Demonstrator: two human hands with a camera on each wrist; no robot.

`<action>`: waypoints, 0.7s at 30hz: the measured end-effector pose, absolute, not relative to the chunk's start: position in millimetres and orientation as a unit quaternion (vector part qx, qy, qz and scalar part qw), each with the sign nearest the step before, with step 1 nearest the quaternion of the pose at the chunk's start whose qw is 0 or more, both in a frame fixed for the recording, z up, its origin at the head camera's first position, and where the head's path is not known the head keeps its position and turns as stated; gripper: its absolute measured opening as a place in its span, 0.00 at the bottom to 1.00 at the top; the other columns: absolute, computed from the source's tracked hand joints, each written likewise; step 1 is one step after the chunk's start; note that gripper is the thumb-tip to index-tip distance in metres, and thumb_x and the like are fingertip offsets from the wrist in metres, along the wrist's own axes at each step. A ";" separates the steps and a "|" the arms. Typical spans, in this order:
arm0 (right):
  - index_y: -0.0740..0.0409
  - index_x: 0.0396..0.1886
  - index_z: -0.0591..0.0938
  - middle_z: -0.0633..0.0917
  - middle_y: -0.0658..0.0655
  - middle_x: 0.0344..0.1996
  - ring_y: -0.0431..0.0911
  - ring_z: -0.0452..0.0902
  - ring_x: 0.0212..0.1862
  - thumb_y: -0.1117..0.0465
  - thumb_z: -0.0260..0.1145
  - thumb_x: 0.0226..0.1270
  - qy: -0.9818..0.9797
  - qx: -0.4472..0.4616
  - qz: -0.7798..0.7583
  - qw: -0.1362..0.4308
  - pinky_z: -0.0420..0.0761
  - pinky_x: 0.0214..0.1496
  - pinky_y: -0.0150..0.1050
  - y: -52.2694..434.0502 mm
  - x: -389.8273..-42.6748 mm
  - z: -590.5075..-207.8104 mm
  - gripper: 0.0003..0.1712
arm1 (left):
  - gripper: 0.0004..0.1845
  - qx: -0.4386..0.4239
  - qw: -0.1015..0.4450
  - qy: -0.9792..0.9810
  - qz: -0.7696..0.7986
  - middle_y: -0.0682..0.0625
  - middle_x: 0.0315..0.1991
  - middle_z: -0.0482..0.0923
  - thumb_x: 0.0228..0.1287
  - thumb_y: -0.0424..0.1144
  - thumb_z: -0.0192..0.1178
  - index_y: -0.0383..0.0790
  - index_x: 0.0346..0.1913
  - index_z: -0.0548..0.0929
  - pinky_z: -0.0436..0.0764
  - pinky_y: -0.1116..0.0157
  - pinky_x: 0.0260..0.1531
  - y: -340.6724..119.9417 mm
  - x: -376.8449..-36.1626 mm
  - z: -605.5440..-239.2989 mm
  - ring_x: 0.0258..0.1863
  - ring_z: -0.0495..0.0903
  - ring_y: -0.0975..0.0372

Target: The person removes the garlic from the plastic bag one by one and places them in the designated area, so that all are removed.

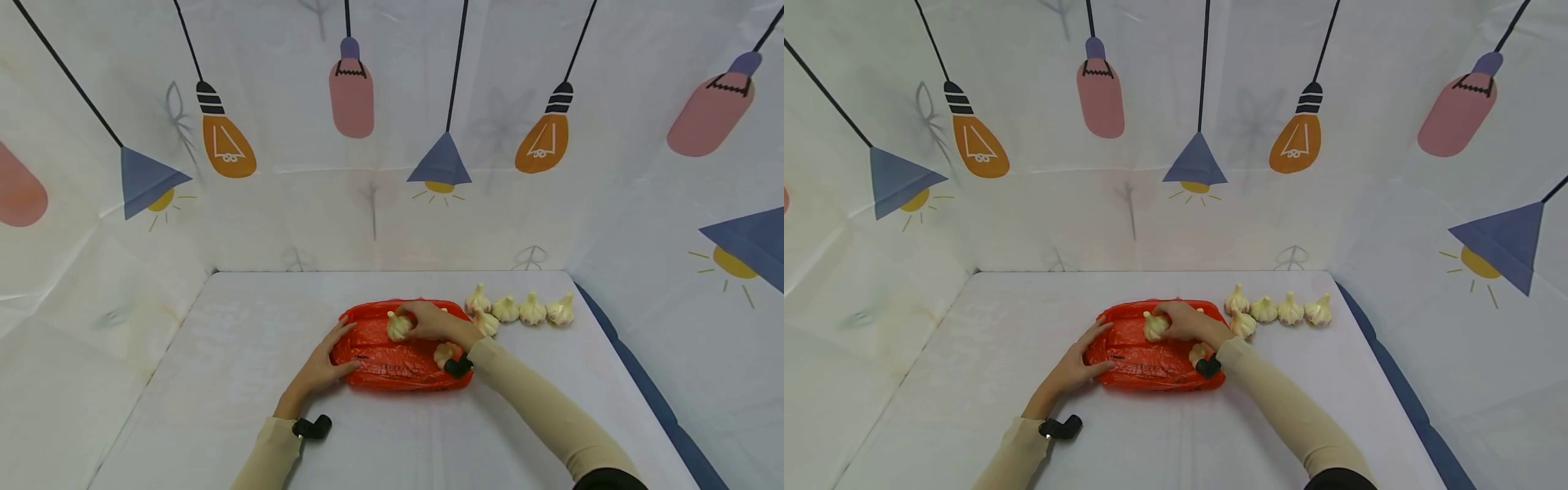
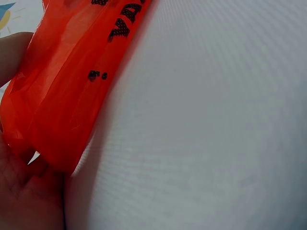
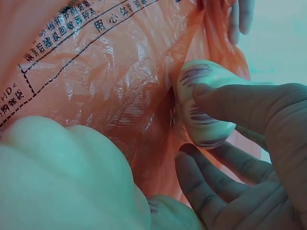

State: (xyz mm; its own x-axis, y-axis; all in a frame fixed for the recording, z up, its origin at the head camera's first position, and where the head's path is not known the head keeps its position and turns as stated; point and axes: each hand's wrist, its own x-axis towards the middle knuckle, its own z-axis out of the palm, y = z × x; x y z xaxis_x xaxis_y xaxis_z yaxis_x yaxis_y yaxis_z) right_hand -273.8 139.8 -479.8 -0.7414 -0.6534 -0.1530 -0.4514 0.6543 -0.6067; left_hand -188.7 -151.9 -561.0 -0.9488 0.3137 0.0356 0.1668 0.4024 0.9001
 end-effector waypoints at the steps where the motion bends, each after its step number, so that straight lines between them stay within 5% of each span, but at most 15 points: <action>1: 0.56 0.62 0.80 0.83 0.53 0.55 0.44 0.75 0.52 0.60 0.73 0.67 0.891 -0.310 -0.277 0.182 0.80 0.57 0.45 139.9 -273.8 -480.2 0.25 | 0.45 0.145 0.069 0.835 0.526 0.46 0.85 0.44 0.63 0.48 0.72 0.53 0.80 0.62 0.48 0.32 0.76 -151.8 -188.7 -561.0 0.83 0.44 0.42; 10: 0.56 0.58 0.81 0.81 0.49 0.43 0.45 0.75 0.45 0.60 0.75 0.66 0.887 -0.303 -0.294 0.188 0.79 0.48 0.40 140.6 -273.7 -483.4 0.22 | 0.44 0.147 0.065 0.835 0.527 0.48 0.85 0.45 0.63 0.48 0.72 0.53 0.80 0.63 0.48 0.34 0.77 -152.3 -187.2 -560.6 0.83 0.44 0.44; 21: 0.58 0.59 0.81 0.84 0.52 0.49 0.43 0.77 0.49 0.59 0.74 0.67 0.888 -0.331 -0.281 0.154 0.80 0.54 0.40 143.2 -268.1 -479.7 0.23 | 0.44 0.139 0.071 0.837 0.524 0.49 0.85 0.44 0.63 0.50 0.72 0.57 0.80 0.62 0.47 0.34 0.77 -152.4 -189.1 -562.5 0.83 0.43 0.43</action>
State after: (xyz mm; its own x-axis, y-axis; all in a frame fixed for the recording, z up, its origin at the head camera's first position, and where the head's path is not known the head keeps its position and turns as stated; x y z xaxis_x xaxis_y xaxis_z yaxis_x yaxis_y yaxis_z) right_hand -268.1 143.2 -479.7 -0.7336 -0.6738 -0.0884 -0.5003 0.6235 -0.6008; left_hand -189.1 -152.4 -562.5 -0.9511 0.3077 0.0278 0.1592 0.4111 0.8976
